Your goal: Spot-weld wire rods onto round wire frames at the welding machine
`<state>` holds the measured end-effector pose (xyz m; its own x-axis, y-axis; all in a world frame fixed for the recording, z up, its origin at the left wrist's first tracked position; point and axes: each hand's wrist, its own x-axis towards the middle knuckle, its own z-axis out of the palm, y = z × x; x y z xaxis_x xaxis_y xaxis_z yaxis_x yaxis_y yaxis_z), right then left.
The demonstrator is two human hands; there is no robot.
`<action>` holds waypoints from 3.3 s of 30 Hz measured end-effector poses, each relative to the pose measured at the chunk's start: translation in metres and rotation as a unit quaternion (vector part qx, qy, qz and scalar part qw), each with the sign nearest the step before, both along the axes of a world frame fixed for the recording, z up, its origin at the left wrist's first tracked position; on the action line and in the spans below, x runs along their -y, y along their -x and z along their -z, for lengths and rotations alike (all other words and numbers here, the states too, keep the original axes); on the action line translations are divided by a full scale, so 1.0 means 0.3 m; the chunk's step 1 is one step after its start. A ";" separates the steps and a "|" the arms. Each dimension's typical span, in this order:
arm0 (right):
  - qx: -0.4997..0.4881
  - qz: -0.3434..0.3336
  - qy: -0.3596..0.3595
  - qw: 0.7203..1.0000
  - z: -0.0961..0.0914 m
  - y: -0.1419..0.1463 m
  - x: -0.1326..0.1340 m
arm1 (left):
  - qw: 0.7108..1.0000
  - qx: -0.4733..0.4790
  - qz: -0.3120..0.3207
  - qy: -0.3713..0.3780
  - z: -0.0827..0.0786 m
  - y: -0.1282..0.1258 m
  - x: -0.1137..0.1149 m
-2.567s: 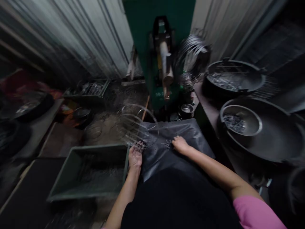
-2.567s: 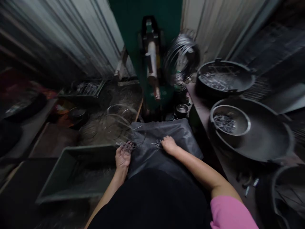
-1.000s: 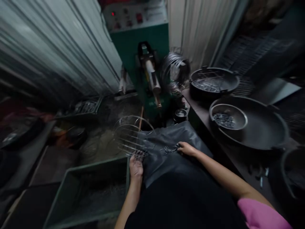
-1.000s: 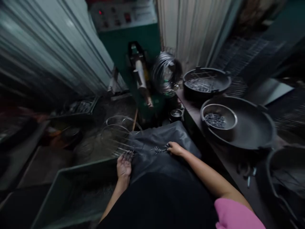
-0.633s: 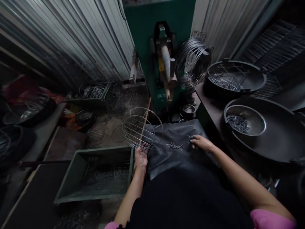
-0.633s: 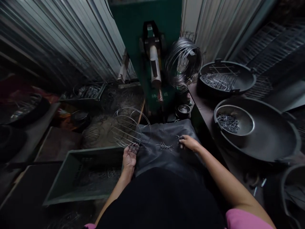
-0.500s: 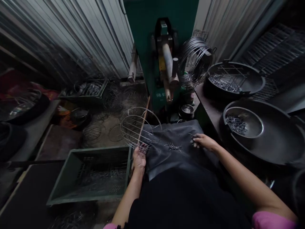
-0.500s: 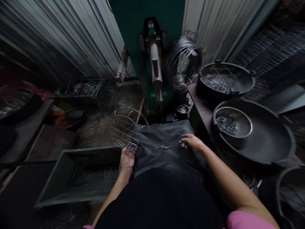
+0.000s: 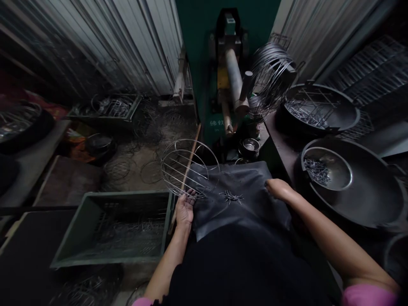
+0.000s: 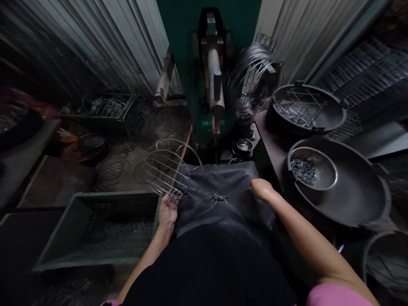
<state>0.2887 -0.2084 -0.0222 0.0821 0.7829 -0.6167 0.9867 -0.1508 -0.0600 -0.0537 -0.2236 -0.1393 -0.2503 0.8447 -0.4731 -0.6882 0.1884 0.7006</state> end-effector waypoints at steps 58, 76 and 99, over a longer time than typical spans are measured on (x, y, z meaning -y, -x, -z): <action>-0.354 0.304 -0.068 0.882 0.136 -0.092 -0.017 | 0.993 -0.092 0.071 0.016 -0.083 -0.026 -0.014; -0.499 0.376 -0.193 0.756 0.263 -0.096 0.063 | 0.951 -0.230 0.107 -0.177 -0.305 -0.053 -0.251; -0.498 0.421 -0.237 0.720 0.253 -0.078 0.066 | 0.946 -0.247 0.049 -0.202 -0.084 -0.164 -0.479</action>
<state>0.3121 -0.2283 -0.0980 0.3526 0.8559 -0.3784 -0.0099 -0.4010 -0.9160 -0.0046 -0.0798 -0.1142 -0.2674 0.9624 0.0486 -0.2513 -0.1183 0.9606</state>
